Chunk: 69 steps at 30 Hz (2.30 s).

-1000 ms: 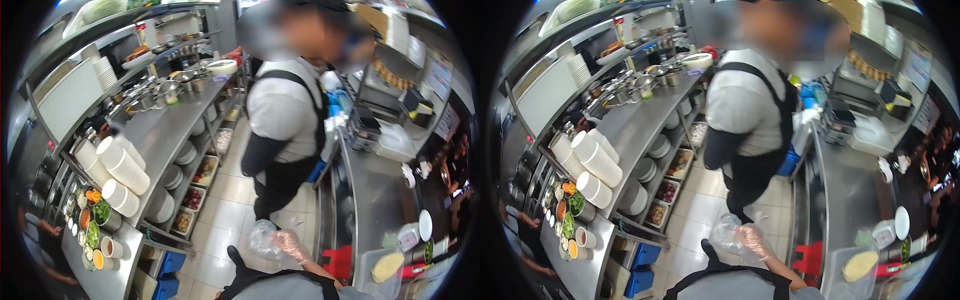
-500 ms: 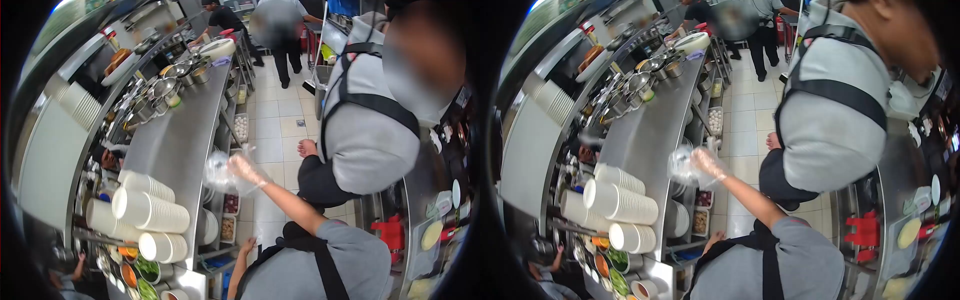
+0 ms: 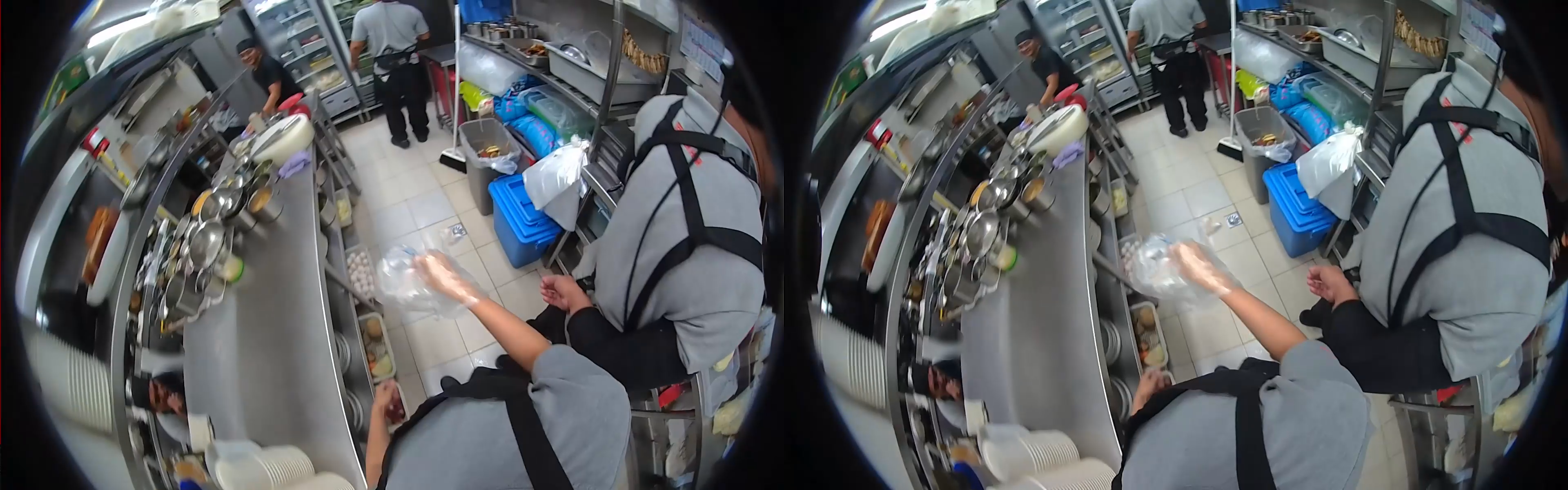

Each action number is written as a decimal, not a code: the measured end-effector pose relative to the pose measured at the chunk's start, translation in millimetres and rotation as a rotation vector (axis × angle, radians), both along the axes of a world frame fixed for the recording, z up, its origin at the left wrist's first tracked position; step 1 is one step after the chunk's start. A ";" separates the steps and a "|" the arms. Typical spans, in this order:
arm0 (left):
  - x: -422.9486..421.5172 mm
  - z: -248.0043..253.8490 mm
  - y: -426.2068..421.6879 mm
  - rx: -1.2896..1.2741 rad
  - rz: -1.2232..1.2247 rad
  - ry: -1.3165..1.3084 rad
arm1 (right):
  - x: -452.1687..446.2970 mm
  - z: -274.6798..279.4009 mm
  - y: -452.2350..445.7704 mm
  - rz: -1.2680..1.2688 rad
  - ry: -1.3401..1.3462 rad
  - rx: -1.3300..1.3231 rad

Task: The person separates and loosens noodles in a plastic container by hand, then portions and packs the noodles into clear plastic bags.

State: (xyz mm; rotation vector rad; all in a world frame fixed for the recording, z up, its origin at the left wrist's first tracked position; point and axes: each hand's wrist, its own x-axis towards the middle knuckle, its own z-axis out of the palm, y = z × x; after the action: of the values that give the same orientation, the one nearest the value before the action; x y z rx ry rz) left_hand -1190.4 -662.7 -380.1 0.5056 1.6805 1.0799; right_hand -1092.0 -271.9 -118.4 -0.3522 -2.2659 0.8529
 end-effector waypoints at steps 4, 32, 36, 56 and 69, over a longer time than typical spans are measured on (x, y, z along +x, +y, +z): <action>-10.9 -11.4 -1.9 -0.352 -0.058 -0.066 | 47.2 79.1 66.1 -0.310 0.066 0.077; -240.6 69.7 650.8 0.007 -0.461 0.126 | -43.2 -220.9 364.7 -0.202 -1.027 -0.784; -126.4 69.5 719.7 -0.001 -1.012 0.073 | 109.0 -226.3 259.2 -0.678 -0.398 -1.189; 440.5 225.6 458.5 0.935 -2.798 -0.104 | 436.8 -95.3 -95.8 -2.088 1.881 -0.234; 572.2 204.4 615.5 0.787 -2.482 0.293 | 677.4 -72.7 -102.2 -2.786 0.432 -0.063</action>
State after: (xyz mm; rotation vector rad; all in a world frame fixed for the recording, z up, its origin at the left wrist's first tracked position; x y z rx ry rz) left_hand -618.1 -47.3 -175.7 2.2491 -0.2197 -0.4405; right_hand -414.5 -374.1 -191.0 -2.0021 0.1236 -0.5798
